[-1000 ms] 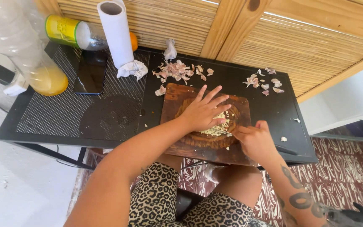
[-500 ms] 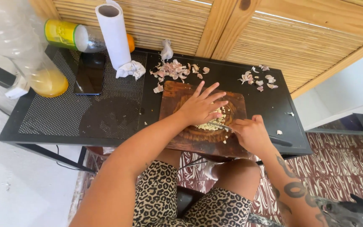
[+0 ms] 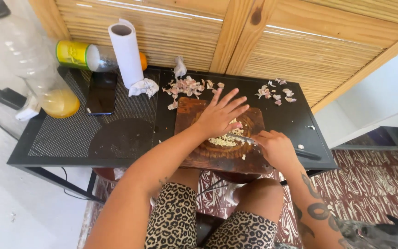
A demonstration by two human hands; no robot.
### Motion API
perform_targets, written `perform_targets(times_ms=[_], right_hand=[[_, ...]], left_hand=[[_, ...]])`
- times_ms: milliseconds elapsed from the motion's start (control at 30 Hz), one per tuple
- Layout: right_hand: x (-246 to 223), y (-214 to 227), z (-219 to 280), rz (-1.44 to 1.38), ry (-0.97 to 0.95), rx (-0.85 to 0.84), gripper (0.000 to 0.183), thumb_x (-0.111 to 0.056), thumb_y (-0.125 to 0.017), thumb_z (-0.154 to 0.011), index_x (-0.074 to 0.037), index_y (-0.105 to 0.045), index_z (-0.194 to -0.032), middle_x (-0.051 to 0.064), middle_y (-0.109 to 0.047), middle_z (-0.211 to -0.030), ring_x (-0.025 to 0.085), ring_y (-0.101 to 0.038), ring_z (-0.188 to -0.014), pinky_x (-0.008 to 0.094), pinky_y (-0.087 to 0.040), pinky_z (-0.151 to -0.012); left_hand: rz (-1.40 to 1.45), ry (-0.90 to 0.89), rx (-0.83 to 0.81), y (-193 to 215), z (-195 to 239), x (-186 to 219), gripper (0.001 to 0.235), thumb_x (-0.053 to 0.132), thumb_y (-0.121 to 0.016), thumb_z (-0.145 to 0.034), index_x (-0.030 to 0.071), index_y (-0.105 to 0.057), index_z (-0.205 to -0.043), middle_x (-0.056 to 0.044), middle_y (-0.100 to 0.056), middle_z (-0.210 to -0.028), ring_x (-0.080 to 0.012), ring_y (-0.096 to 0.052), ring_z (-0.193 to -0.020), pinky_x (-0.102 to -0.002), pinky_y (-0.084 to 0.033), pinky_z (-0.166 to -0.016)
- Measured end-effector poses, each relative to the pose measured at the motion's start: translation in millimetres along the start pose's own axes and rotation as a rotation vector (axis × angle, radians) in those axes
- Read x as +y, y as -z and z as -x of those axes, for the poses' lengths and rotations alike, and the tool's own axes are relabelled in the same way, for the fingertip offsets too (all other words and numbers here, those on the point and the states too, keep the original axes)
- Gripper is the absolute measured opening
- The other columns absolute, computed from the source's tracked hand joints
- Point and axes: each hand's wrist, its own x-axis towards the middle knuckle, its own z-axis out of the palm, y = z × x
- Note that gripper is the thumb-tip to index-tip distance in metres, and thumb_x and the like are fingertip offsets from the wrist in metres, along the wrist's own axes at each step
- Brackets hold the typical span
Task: Mincing garlic cloves on a wooden cutting board using a knife.
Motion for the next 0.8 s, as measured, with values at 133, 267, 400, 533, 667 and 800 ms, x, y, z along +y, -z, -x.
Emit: perform_targets(times_ms=[133, 267, 400, 533, 667, 800], right_hand=[[-13, 15, 11, -0.165, -0.190, 0.018, 0.018, -0.015, -0.064, -0.088, -0.024, -0.075, -0.100, -0.008, -0.071, -0.090, 0.018, -0.070, -0.082, 0.030, -0.054, -0.070], [-21, 7, 19, -0.735, -0.433, 0.163, 0.021, -0.018, -0.067, -0.093, -0.022, -0.077, -0.110, -0.005, -0.074, -0.090, 0.016, -0.071, -0.080, 0.029, -0.054, -0.069], [-70, 43, 6, -1.332, -0.775, 0.246, 0.028, -0.004, -0.067, -0.093, -0.008, -0.078, -0.118, 0.012, -0.078, -0.094, 0.019, -0.069, -0.081, 0.037, -0.059, -0.073], [-93, 53, 0, -1.537, -0.943, 0.125, 0.033, -0.007, -0.062, -0.095, -0.004, -0.076, -0.125, 0.010, -0.079, -0.097, 0.016, -0.061, -0.068, 0.027, -0.047, -0.058], [-101, 25, 5, -1.364, -0.950, 0.172, 0.033, -0.016, -0.059, -0.094, -0.007, -0.079, -0.119, 0.008, -0.083, -0.108, 0.015, -0.072, -0.093, 0.027, -0.053, -0.083], [-99, 13, 3, -1.357, -0.960, 0.160, 0.037, -0.018, -0.064, -0.089, -0.010, -0.076, -0.122, 0.008, -0.082, -0.114, 0.014, -0.072, -0.102, 0.028, -0.056, -0.089]], left_hand=[[0.097, 0.196, 0.107, 54, -22, -10, 0.072, 0.066, -0.012, -0.101, 0.026, -0.037, -0.156, -0.004, -0.033, -0.163, -0.0363, -0.012, -0.156, -0.068, 0.001, -0.119], [0.258, 0.263, 0.160, 104, 0, 18, 0.079, 0.071, -0.010, -0.097, 0.026, -0.035, -0.156, -0.007, -0.028, -0.164, -0.0406, -0.006, -0.154, -0.067, 0.006, -0.119], [0.353, 0.171, -0.010, 96, 58, 76, 0.093, 0.088, -0.002, -0.080, 0.041, -0.033, -0.154, -0.005, -0.019, -0.166, -0.0431, -0.002, -0.153, -0.068, 0.003, -0.118], [0.335, 0.132, -0.187, 121, 79, 111, 0.086, 0.076, 0.023, -0.089, 0.042, -0.016, -0.158, 0.002, 0.017, -0.169, -0.0402, 0.016, -0.155, -0.074, 0.018, -0.118], [0.271, 0.085, -0.192, 116, 81, 114, 0.084, 0.077, 0.006, -0.089, 0.042, -0.027, -0.157, -0.005, -0.009, -0.171, -0.0450, 0.001, -0.157, -0.078, 0.010, -0.117], [0.180, 0.044, -0.219, 108, 73, 111, 0.088, 0.077, 0.002, -0.086, 0.039, -0.033, -0.157, -0.004, -0.020, -0.169, -0.0437, -0.009, -0.156, -0.078, 0.005, -0.115]])
